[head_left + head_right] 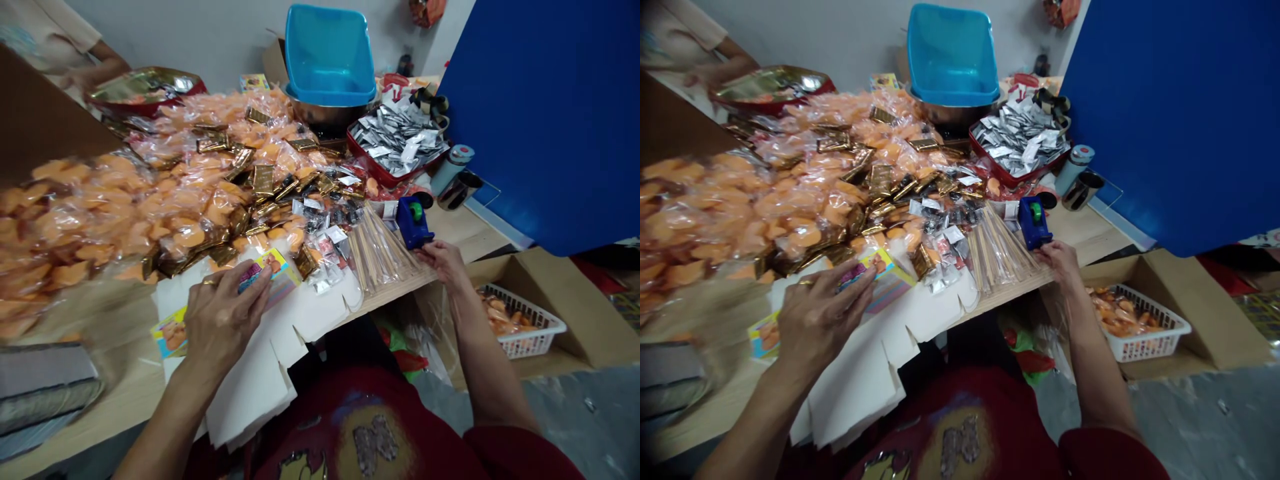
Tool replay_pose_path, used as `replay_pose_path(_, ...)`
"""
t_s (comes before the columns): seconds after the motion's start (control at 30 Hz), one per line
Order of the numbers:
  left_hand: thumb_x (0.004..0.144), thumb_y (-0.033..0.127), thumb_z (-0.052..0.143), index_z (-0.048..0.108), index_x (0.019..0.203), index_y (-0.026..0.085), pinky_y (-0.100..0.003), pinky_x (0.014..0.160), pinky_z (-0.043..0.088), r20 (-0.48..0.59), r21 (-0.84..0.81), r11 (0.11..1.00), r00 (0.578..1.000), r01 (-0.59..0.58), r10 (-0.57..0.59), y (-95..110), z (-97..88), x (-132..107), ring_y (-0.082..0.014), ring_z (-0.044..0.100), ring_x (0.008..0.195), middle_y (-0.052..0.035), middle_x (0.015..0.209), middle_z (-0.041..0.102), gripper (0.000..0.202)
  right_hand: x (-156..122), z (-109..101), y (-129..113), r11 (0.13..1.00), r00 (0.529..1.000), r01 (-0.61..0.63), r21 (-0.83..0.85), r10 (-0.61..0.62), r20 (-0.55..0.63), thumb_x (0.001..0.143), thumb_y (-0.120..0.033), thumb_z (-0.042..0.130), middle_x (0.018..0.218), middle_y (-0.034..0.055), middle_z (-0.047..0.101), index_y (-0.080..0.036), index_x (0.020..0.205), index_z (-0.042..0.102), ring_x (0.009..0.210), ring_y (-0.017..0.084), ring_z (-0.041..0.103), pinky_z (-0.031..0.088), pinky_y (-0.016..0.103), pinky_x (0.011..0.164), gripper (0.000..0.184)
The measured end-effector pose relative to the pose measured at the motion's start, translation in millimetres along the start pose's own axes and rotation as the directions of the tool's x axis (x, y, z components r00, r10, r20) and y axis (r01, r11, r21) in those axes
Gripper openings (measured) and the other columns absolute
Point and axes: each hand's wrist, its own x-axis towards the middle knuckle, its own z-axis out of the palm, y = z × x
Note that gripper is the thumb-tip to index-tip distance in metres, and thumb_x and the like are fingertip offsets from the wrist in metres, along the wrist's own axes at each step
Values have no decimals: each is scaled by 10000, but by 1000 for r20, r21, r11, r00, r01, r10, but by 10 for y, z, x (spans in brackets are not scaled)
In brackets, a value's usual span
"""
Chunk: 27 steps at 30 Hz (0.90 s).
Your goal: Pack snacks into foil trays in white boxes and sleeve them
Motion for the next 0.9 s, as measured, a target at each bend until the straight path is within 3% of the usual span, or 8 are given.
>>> replay_pose_path(0.17,942,337,744,546,1494,422,-539,1084,511,35,-115,990,996,83,-80,-104,-370,-268,-331,631,1333,-23,1537,618,593,-237,-167,-50,966,988,102,-238,-126,-88,766,-213,711,780,69,652,-204,606,575,943,238,645,504,394,868,210)
replay_pose_path(0.23,909,325,789,601,1432,342,-565,1142,484,15,-158,981,994,112,-111,-202,-515,-449,-343,573,1410,-77,1582,571,556,-383,-91,-81,853,952,212,-476,-289,-95,745,-174,731,841,85,668,-201,680,658,916,232,625,468,427,901,101)
replay_pose_path(0.33,948,233,744,667,1318,249,-527,1109,527,9,-230,968,995,98,-99,-361,-584,-708,-300,626,1351,-139,1490,637,378,-887,361,-153,800,901,423,-426,-322,290,834,-295,726,764,45,692,-230,959,773,698,197,642,501,386,740,148)
replay_pose_path(0.47,996,163,672,709,1254,256,-464,1023,585,-31,-282,956,995,80,-92,-459,-494,-876,-239,691,1254,-125,1418,693,277,-1967,1316,-434,872,547,475,117,-397,737,949,-377,646,760,3,721,-241,1118,788,612,141,652,546,307,621,259)
replay_pose_path(0.57,998,179,678,716,1200,241,-476,1019,595,-64,-293,953,993,73,-96,-440,-448,-886,-240,702,1248,-133,1406,703,214,-2512,1942,-687,904,408,309,294,-406,818,966,-384,624,721,-29,733,-261,1457,647,570,132,662,591,303,608,507)
replay_pose_path(0.63,996,180,684,705,1128,210,-478,1026,599,-92,-302,951,991,61,-93,-415,-446,-888,-238,714,1233,-150,1379,718,137,-2673,2210,-780,935,403,163,314,-354,844,946,-418,653,726,-27,747,-261,1619,468,595,155,697,617,320,607,715)
replay_pose_path(0.73,998,192,681,666,1013,186,-473,1039,604,-99,-294,954,991,55,-87,-395,-459,-915,-237,719,1225,-169,1340,735,22,-2758,2405,-773,952,475,15,306,-276,836,900,-455,716,739,-8,757,-240,1688,328,623,186,722,625,329,575,904)
replay_pose_path(0.9,1025,204,607,672,1103,204,-495,1073,582,29,-245,966,997,80,-75,-421,-497,-979,-262,652,1324,-162,1459,663,101,-2834,2472,-648,958,564,-30,285,-219,797,901,-413,712,725,-17,743,-255,1701,276,586,192,702,624,349,559,925)
